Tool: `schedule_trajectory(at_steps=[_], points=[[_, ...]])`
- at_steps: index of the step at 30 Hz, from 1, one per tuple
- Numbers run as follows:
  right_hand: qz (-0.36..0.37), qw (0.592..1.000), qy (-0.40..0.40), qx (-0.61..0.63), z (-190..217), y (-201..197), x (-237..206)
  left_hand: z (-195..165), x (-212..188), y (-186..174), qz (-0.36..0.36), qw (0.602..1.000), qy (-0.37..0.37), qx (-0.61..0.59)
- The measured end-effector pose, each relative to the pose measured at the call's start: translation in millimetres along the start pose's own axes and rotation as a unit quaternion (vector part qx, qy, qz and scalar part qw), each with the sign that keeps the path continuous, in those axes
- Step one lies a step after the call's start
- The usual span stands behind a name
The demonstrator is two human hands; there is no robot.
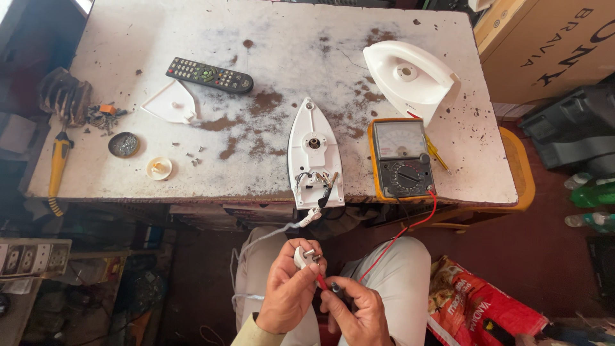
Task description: The person repairs an electric iron on a cluttered workbench. They hold the iron base, test its cord and terminals using multimeter probes, unscrew and rework components with a screwdriver, and handle the thermostat and wiring parts while checking connections.
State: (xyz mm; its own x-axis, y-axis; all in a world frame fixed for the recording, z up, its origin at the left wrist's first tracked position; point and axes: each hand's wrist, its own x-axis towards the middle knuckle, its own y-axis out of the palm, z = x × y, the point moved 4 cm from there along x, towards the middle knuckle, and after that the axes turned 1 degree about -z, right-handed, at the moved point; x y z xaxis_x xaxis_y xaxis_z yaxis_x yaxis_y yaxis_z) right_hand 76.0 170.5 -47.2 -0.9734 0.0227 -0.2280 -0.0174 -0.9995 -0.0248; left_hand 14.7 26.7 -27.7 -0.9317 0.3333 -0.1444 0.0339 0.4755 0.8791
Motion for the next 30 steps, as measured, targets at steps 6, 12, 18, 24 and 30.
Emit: schedule_trajectory(at_steps=[6,12,18,24,30], points=[[-0.056,0.998,-0.031,0.023,19,-26,14,-14,7,0,-0.015,1.0,0.009,-0.005],[0.028,0.973,-0.142,0.178,46,-57,23,-23,8,-2,-0.017,1.0,-0.013,0.019],[0.062,0.895,-0.186,0.401,63,-75,57,-20,18,-8,-0.095,0.994,-0.011,0.059],[-0.112,0.963,-0.232,0.079,83,-56,100,-19,28,-5,-0.047,0.995,-0.064,0.067],[-0.16,0.929,-0.297,-0.149,115,-34,124,-21,33,-3,-0.049,0.993,-0.082,0.067]])
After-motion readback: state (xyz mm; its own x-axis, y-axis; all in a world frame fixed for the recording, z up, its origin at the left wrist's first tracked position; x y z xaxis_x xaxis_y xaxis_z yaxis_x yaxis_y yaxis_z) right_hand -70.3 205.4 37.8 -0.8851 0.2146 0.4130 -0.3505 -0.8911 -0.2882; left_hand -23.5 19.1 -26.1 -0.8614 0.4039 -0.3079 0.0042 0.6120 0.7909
